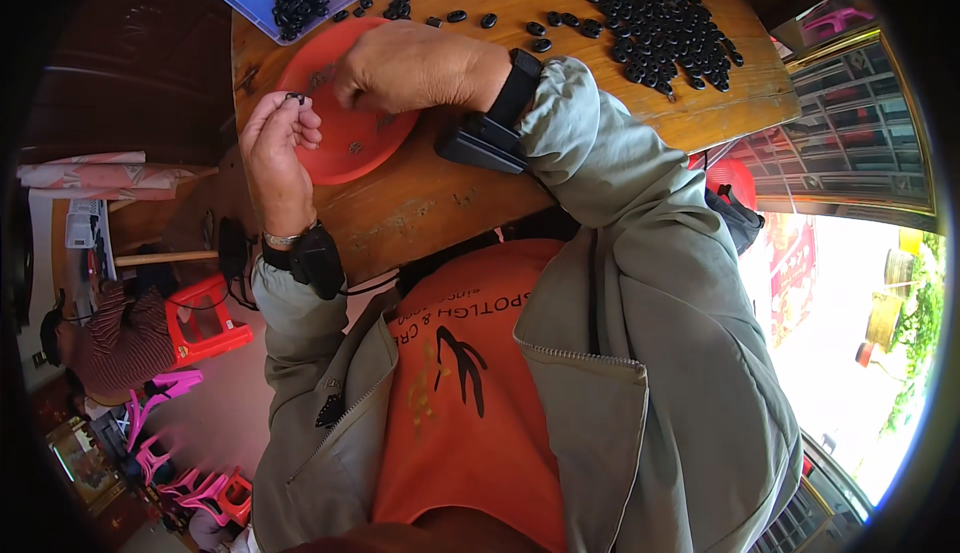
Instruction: Sorting small black round objects from a table into a red bowl.
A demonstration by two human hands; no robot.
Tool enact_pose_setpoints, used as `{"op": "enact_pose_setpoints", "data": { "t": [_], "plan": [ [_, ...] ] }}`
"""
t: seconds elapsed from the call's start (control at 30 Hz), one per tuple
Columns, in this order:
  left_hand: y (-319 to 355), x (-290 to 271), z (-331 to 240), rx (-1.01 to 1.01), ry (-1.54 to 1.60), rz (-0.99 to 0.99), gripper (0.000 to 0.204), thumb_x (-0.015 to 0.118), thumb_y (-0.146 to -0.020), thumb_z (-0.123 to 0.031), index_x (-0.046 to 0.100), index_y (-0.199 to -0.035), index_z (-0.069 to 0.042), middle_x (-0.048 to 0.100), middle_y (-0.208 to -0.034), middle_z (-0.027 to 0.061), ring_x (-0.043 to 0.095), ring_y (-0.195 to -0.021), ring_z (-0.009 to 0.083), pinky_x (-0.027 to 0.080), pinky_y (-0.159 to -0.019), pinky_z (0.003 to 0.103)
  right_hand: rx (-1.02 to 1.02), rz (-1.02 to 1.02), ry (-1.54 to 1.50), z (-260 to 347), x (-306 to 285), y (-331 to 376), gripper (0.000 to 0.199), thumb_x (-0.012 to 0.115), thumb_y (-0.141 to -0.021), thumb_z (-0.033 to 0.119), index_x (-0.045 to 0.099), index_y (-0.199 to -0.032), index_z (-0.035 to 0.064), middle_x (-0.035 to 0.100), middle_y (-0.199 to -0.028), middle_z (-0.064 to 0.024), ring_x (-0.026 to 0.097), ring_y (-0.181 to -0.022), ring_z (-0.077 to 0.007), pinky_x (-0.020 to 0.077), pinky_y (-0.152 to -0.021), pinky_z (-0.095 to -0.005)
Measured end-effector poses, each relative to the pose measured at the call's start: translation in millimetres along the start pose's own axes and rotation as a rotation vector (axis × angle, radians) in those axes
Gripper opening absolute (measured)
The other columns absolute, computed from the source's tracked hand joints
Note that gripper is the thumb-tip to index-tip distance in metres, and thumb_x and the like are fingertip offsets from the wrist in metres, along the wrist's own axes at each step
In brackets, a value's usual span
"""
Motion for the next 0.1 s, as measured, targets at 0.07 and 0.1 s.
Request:
{"op": "enact_pose_setpoints", "data": {
  "t": [0.07, 0.1],
  "plan": [
    [-0.7, 1.3, -0.5, -0.002, 0.002, 0.009, 0.016, 0.053, -0.085, -0.015, 0.060, -0.081, -0.002, 0.055, -0.065, 0.0020, 0.049, -0.056, 0.0072, 0.038, -0.053, 0.019, -0.013, 0.075, 0.201, 0.6, 8.4, 1.0, 0.013, 0.061, -0.077, 0.011, 0.067, -0.089, 0.0099, 0.064, -0.092, -0.0057, 0.061, -0.086, -0.0268, 0.0491, -0.071, -0.0359],
    [-0.5, 1.0, -0.2, -0.003, 0.003, 0.007, 0.016, 0.053, -0.085, -0.015, 0.060, -0.081, -0.002, 0.055, -0.065, 0.0020, 0.049, -0.056, 0.0072, 0.038, -0.053, 0.019, -0.014, 0.076, 0.201, 0.6, 8.7, 0.9, 0.013, 0.061, -0.077, 0.011, 0.067, -0.089, 0.0099, 0.064, -0.092, -0.0057, 0.061, -0.086, -0.0268, 0.0491, -0.071, -0.0359]
  ]
}}
Point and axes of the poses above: each hand's wrist, its own y-axis away from the middle knuckle, its own x-axis out of the palm, z = x × y, the point moved 7 cm from there along -y, towards the middle knuckle
